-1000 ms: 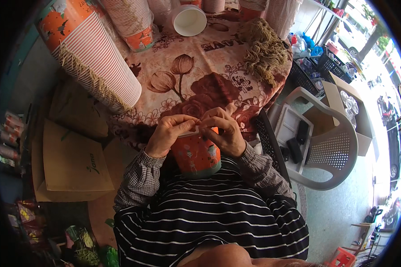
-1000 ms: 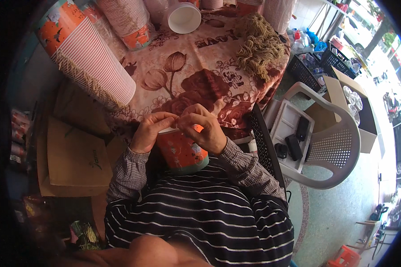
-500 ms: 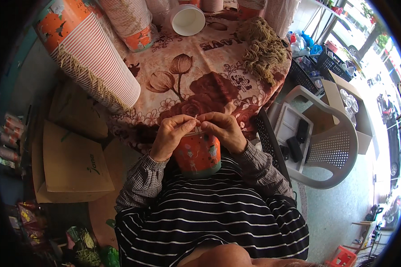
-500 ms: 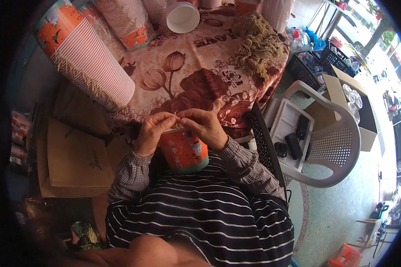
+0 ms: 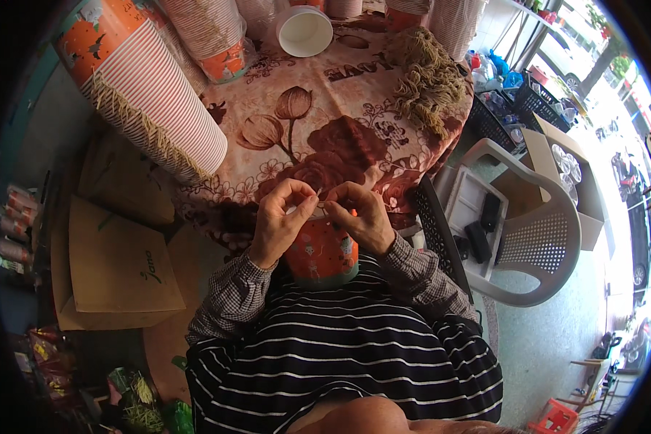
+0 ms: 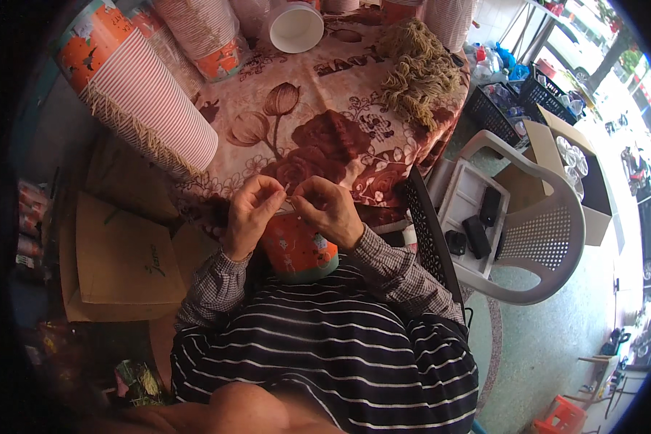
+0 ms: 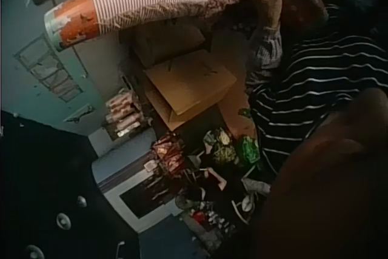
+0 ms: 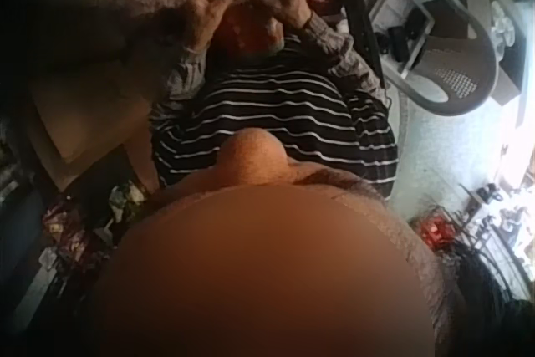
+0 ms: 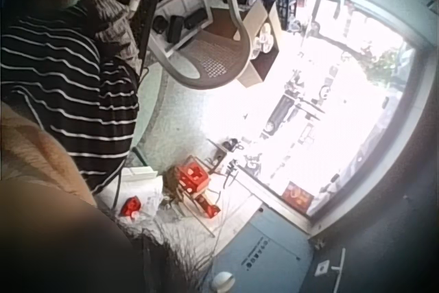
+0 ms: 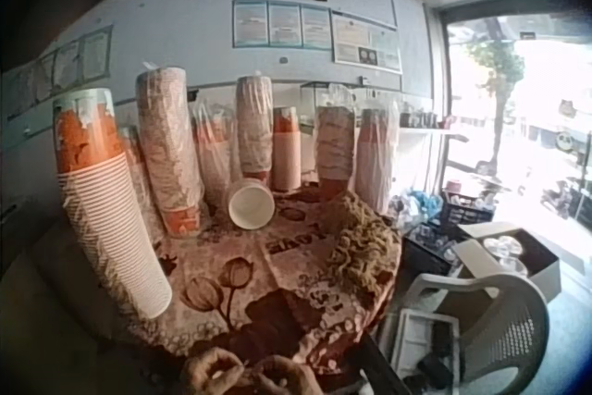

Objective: Threading and tying string handles onto paper Halloween treat buckets.

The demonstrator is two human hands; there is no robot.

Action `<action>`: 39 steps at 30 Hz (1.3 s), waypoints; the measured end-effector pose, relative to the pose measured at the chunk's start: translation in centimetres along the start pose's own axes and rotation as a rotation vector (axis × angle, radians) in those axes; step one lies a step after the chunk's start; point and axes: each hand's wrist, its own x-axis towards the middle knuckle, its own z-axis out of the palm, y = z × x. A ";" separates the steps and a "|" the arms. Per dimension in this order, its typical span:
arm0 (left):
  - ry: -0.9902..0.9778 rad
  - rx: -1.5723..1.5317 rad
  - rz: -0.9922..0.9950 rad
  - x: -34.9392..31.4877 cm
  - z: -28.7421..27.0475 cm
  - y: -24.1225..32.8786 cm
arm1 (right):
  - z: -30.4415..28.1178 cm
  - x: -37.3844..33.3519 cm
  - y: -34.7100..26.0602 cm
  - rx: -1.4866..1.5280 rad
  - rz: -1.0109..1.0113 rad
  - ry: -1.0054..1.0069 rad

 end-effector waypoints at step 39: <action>-0.201 -0.329 -0.404 1.8 -1.5 -0.6 | 0.6 0.3 0.7 0.002 -0.224 0.045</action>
